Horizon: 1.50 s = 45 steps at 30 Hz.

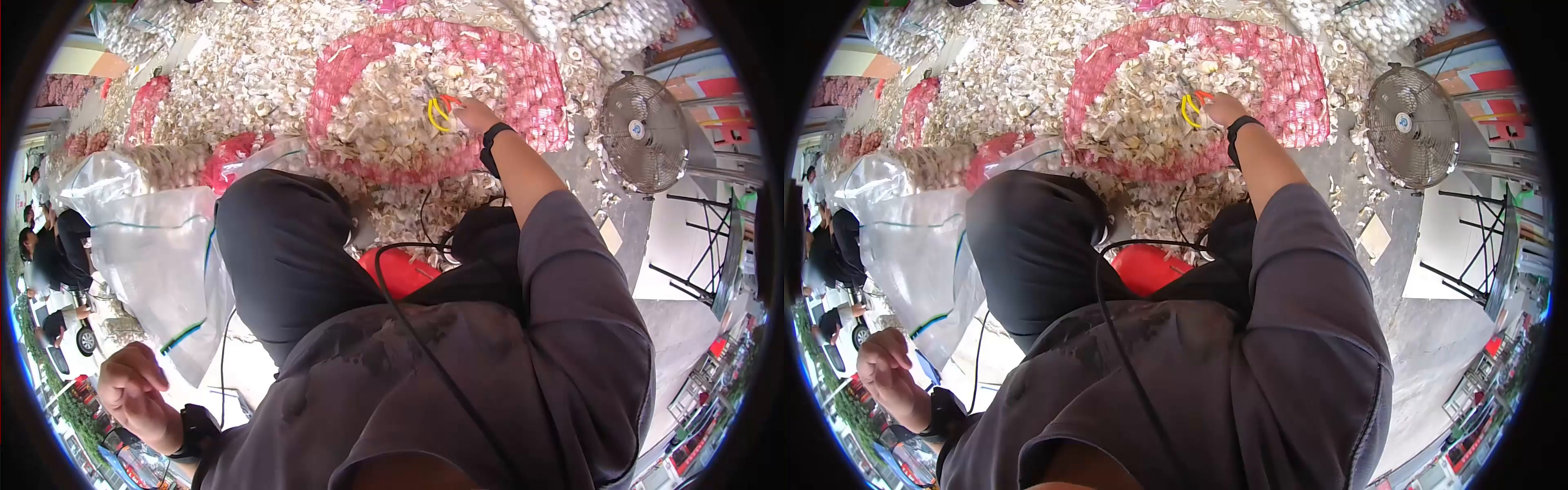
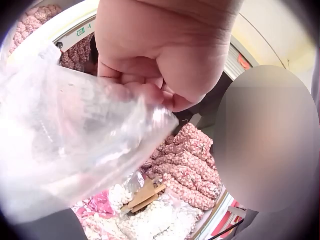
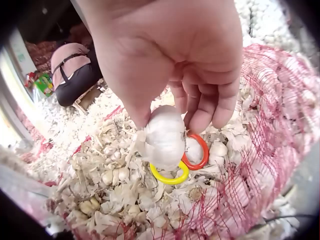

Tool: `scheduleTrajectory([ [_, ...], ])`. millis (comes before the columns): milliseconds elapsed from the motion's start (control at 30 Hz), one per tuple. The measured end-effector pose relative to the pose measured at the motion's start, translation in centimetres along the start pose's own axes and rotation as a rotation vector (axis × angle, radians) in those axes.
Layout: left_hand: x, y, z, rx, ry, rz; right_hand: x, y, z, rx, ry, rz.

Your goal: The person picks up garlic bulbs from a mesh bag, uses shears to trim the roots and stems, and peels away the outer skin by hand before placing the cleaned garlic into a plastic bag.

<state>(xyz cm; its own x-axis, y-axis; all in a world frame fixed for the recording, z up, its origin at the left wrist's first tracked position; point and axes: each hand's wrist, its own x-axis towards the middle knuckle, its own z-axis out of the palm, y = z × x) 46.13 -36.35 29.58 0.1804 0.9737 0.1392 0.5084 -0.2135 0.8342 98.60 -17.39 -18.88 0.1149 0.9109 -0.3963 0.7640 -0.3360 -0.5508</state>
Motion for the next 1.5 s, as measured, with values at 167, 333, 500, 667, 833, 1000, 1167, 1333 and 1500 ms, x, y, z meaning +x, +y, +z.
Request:
scheduleTrajectory([
  [167, 3.7, -4.6, 2.2, -0.261, -0.141, 0.126, 1.2, 1.7, 3.2, 0.199, -0.035, 0.020],
  [333, 2.9, -15.9, -0.2, 0.425, 1.040, -0.333, -1.5, -1.7, 3.2, -0.120, 0.025, 0.145],
  [500, 2.5, -16.0, 3.8, 0.028, 1.025, -0.551, -0.2, -0.7, 5.6, -0.190, 0.082, -0.050],
  [667, 5.1, -12.5, 11.3, -0.275, 0.498, -0.115, 0.6, -1.6, 7.0, -0.347, 0.103, 0.027],
  [833, 11.6, -9.8, 16.5, -0.521, 0.142, -0.007, 0.4, -1.7, 6.4, -0.431, -0.078, -0.132],
  [1000, 18.8, -7.0, 23.3, -0.660, -0.215, -0.307, 1.0, -3.0, 5.7, -0.153, -0.355, -0.087],
  [1167, 22.0, -11.3, 28.1, -0.553, -0.268, -0.642, -3.1, -12.7, -2.1, 0.697, -0.434, 0.033],
  [1333, 21.6, -12.2, 29.7, -0.903, -0.223, -0.820, -10.2, -21.8, -10.4, 1.506, -0.405, -0.106],
  [1500, 19.1, -8.3, 29.3, -1.526, -0.545, -0.728, -15.9, -27.2, -10.9, 1.563, -0.009, -0.401],
])
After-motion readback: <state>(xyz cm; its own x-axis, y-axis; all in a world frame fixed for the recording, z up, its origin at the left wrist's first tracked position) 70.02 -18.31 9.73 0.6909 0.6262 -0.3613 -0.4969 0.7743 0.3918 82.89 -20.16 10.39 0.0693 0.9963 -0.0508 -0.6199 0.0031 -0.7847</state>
